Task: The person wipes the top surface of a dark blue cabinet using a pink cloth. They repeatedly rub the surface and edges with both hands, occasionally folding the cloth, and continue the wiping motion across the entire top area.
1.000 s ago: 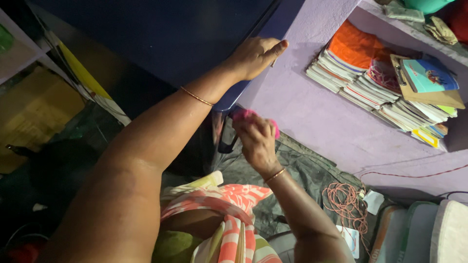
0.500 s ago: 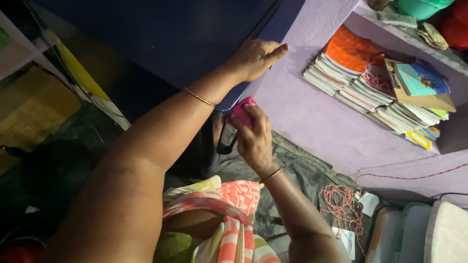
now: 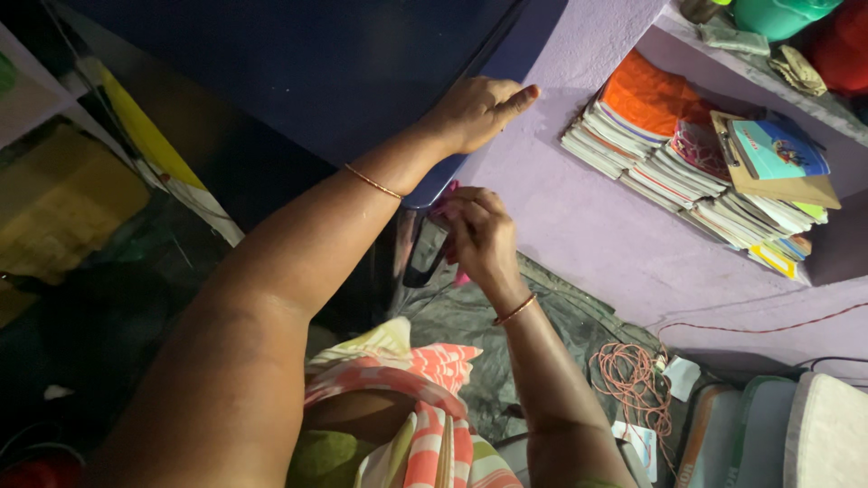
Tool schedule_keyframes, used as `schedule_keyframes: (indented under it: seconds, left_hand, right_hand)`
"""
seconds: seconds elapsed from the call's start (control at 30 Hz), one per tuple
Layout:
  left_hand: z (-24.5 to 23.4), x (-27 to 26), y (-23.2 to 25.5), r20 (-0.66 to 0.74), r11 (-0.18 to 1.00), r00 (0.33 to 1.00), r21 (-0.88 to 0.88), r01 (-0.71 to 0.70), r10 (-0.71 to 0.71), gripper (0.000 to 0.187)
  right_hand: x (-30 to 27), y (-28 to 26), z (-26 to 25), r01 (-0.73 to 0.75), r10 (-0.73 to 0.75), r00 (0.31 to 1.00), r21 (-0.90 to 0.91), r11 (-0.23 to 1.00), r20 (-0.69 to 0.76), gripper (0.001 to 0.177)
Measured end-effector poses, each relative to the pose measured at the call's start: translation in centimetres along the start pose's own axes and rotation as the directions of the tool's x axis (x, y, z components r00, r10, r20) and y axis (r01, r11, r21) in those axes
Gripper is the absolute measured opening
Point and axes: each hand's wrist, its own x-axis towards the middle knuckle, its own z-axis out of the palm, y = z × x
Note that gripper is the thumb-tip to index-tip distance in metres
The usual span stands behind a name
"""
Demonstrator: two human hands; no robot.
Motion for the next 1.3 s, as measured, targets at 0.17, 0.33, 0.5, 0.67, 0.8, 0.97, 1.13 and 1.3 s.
schedule_keyframes:
  seconds: [0.17,0.33,0.5,0.67,0.8,0.97,1.13,1.3]
  left_hand:
    - [0.0,0.1,-0.1,-0.051,0.998,0.997,-0.012,-0.059,0.058,0.085]
    - [-0.1,0.0,0.1,-0.006,0.999,1.0,-0.034,0.005,-0.005,0.085]
    - [-0.3,-0.1,0.5,0.007,1.0,1.0,-0.002,0.014,-0.014,0.086]
    - [-0.4,-0.2,0.6,-0.018,0.999,0.999,-0.013,-0.031,0.031,0.086]
    - [-0.3,-0.3,0.4,-0.011,0.999,1.0,-0.026,-0.022,0.022,0.087]
    - [-0.2,-0.1,0.4,0.049,0.999,0.997,-0.013,0.053,-0.052,0.087]
    - [0.0,-0.3,0.0,0.002,1.0,1.0,-0.019,-0.008,0.008,0.088]
    - [0.0,0.1,0.0,0.026,0.999,0.999,-0.016,0.035,-0.035,0.088]
  right_hand:
    - [-1.7,-0.9,0.6,0.492,-0.523,0.852,-0.371,0.788,0.019,0.022]
    - [-0.6,0.1,0.7,0.356,-0.372,0.925,-0.159,0.921,-0.079,0.02]
    - [-1.6,-0.8,1.0,0.451,-0.486,0.872,-0.306,0.838,-0.048,0.018]
    - [-0.6,-0.3,0.8,0.422,-0.445,0.89,-0.188,0.887,-0.104,0.018]
    - [-0.5,0.4,1.3,0.248,-0.249,0.953,-0.026,0.968,-0.173,0.021]
    - [-1.3,-0.6,1.5,0.423,-0.451,0.88,-0.185,0.887,-0.153,0.017]
    - [-0.2,-0.5,1.2,-0.077,0.11,0.985,0.238,0.968,-0.13,0.015]
    - [-1.9,-0.3,1.4,0.522,-0.572,0.815,-0.309,0.795,-0.093,0.013]
